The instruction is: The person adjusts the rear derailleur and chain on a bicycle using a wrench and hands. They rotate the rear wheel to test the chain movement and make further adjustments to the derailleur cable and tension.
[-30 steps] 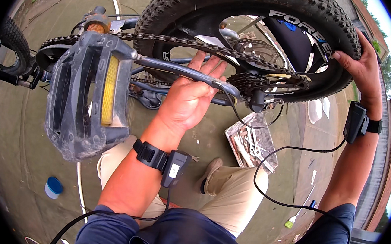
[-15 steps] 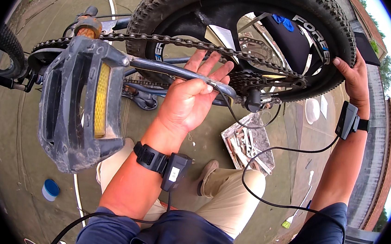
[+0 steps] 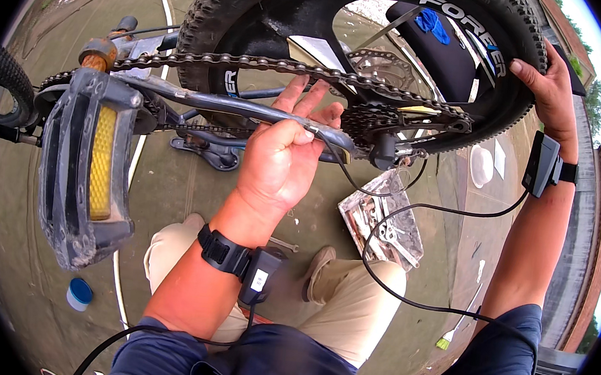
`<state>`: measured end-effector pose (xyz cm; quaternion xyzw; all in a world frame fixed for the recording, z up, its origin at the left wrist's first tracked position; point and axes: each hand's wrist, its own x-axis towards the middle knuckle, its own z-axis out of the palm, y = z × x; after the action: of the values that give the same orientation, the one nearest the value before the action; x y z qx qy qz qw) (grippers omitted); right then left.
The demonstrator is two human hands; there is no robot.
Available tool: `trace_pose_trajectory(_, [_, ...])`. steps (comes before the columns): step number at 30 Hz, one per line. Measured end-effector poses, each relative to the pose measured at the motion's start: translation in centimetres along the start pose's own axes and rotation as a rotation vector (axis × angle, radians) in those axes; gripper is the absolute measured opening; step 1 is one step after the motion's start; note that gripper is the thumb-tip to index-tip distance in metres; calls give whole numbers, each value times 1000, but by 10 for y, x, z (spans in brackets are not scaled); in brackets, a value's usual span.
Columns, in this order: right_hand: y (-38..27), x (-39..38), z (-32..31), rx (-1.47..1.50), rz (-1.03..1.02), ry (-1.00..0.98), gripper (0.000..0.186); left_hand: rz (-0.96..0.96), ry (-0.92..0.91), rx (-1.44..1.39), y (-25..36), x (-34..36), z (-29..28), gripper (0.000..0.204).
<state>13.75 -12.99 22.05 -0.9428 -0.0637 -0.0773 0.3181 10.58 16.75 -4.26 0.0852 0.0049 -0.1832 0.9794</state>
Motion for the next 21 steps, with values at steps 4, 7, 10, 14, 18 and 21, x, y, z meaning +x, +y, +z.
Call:
trace_pose_trajectory(4, [2, -8, 4, -44, -44, 26, 62, -6, 27, 41, 6, -1, -1, 66])
trace_pose_trajectory(7, [32, -36, 3, 120, -14, 97, 58, -20, 41, 44, 5, -1, 0, 62])
trace_pose_trajectory(10, [69, -60, 0, 229, 24, 158, 53, -25, 70, 41, 7, -3, 1, 57])
trace_pose_trajectory(14, [95, -73, -3, 355, 93, 130, 55, -48, 100, 12, 9, -1, 5, 48])
trace_pose_trajectory(18, [116, -79, 9, 439, 136, 123, 59, -45, 149, -25, 11, -2, 6, 39])
trace_pose_trajectory(21, [126, -82, 7, 468, 154, 108, 63, -37, 157, -46, 9, -4, 9, 35])
